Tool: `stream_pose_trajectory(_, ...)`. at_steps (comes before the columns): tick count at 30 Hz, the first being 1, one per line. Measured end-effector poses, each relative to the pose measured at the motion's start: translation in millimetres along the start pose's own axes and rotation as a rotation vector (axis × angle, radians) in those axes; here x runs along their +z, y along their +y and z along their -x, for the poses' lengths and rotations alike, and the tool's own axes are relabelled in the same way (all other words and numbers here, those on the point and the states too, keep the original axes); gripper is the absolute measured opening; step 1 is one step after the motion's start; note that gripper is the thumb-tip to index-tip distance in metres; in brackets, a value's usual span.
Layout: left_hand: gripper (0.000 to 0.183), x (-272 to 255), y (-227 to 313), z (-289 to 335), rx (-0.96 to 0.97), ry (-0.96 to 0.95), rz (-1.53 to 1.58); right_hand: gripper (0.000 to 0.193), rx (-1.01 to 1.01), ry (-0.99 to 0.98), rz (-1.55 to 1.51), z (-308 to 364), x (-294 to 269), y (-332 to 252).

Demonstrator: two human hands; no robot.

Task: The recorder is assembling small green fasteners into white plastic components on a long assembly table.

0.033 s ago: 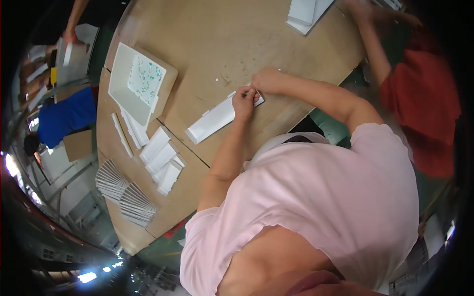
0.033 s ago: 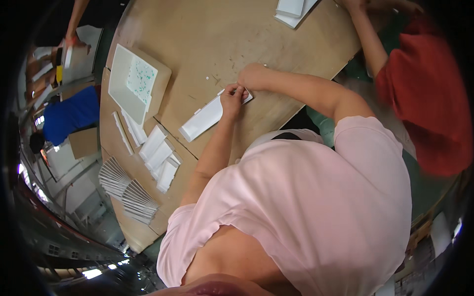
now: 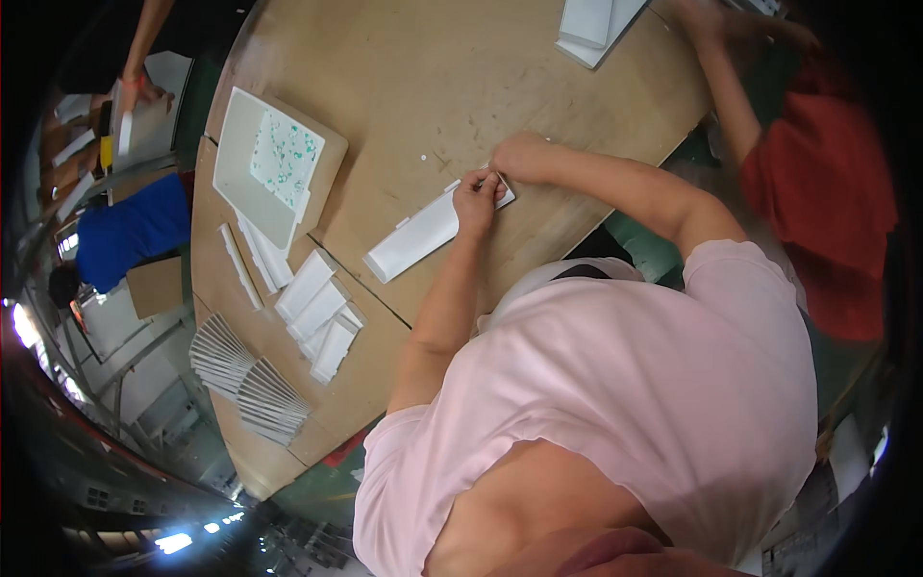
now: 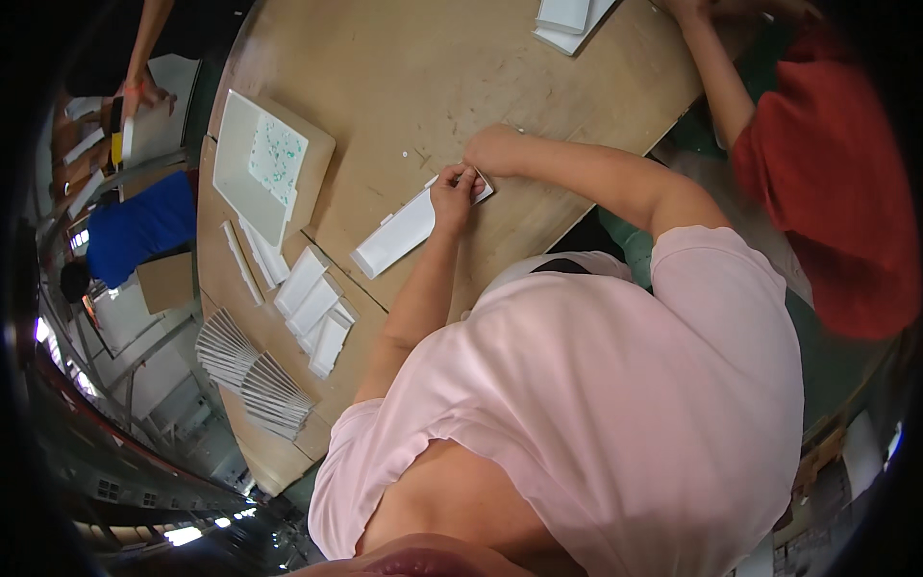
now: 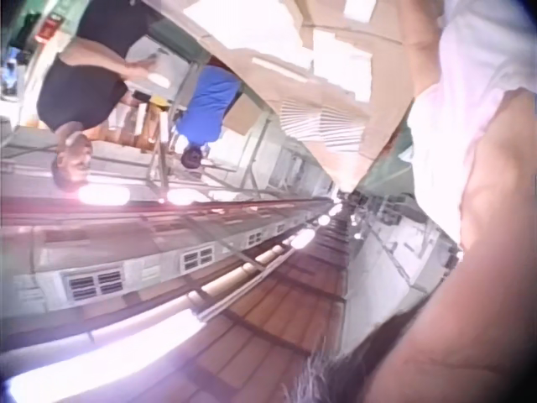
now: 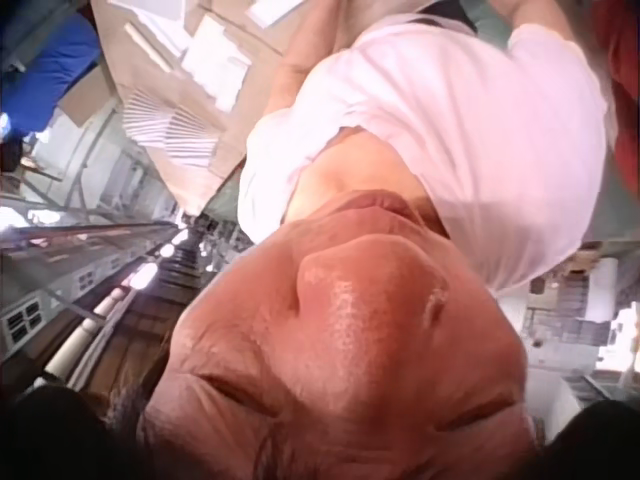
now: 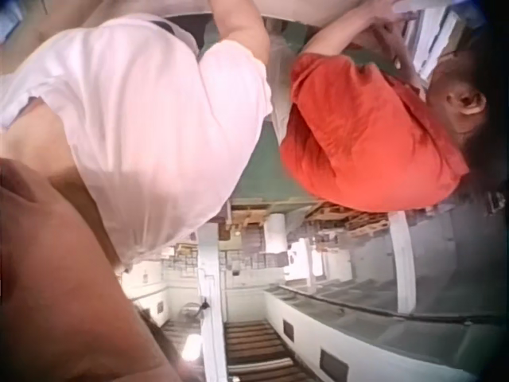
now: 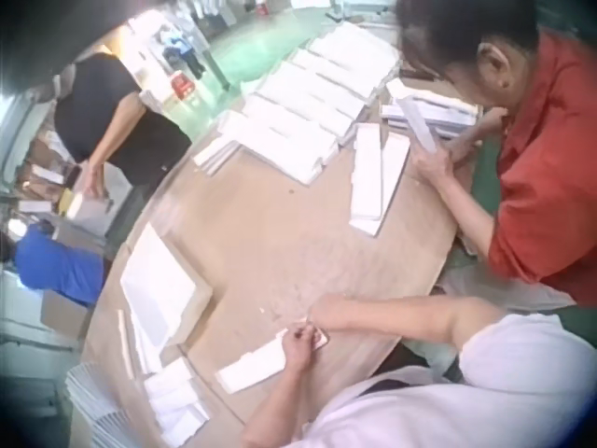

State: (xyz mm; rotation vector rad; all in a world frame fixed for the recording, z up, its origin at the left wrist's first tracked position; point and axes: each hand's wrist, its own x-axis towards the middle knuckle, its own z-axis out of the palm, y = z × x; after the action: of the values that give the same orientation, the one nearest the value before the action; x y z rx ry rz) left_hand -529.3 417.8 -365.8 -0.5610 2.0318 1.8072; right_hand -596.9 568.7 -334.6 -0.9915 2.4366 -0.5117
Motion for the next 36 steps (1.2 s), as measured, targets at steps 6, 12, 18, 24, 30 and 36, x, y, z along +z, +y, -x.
stream_pose_trajectory(6,0.012,7,2,-1,0.059,0.028,0.005,0.017,0.096,0.069,-0.381,15,10,35)
stream_pose_trajectory(12,0.015,-3,9,1,0.018,0.038,0.134,0.02,0.466,0.136,-0.027,56,15,20)
stream_pose_trajectory(18,0.016,-37,29,18,-0.013,0.037,0.382,0.021,0.544,0.173,0.05,42,-8,6)
stream_pose_trajectory(24,0.014,-77,17,54,-0.063,0.053,0.725,0.022,0.394,0.025,0.036,-62,-37,8)
stream_pose_trajectory(30,0.006,-85,1,101,-0.108,-0.007,0.834,0.021,0.331,0.142,0.034,-152,-54,-4)
stream_pose_trajectory(36,0.004,-87,-1,110,-0.119,0.066,0.923,0.028,0.011,0.157,0.144,-176,-50,-53)
